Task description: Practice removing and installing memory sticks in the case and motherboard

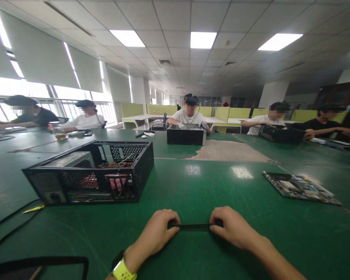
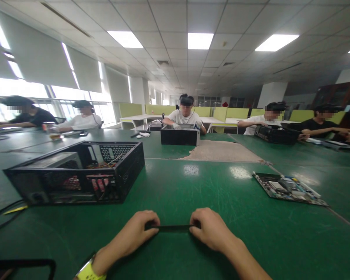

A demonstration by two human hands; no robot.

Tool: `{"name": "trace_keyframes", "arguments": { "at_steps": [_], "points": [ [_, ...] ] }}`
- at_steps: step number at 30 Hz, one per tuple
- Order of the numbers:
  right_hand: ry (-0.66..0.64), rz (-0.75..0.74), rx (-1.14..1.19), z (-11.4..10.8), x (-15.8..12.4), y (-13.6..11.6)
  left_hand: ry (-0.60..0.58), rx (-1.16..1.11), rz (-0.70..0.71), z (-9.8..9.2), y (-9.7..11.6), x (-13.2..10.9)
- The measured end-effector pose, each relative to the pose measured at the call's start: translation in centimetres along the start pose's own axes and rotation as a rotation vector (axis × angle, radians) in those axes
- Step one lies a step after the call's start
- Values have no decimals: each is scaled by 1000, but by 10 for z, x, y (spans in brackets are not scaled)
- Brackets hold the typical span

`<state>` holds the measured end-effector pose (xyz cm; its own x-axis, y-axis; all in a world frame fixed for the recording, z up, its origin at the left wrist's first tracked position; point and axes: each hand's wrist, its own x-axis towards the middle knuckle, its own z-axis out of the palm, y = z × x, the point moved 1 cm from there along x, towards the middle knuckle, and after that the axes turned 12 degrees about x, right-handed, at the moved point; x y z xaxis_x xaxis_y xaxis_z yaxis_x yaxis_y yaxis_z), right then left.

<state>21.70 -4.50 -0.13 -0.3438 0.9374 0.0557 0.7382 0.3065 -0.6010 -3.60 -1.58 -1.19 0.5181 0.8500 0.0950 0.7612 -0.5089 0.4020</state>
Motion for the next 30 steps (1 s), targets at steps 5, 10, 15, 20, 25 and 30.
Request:
{"name": "trace_keyframes", "arguments": {
  "at_steps": [5, 10, 15, 20, 25, 30],
  "points": [
    [35, 19, 8, 2, 1, 3, 33, -18, -29, 3, 0, -1],
    [25, -5, 2, 8, 1, 0, 18, -2, -17, 0, 1, 0],
    [91, -19, 37, 2, 1, -4, 72, -31, -8, -8, 4, 0],
    [83, -24, 32, 11, 3, 6, 34, 48, -27, 0, 1, -1],
    [94, -77, 69, 7, 3, 1, 63, 20, -1, -3, 3, 0],
    [115, -60, 74, 5, 1, -1, 65, 5, -21, -4, 1, 0]
  ]
}}
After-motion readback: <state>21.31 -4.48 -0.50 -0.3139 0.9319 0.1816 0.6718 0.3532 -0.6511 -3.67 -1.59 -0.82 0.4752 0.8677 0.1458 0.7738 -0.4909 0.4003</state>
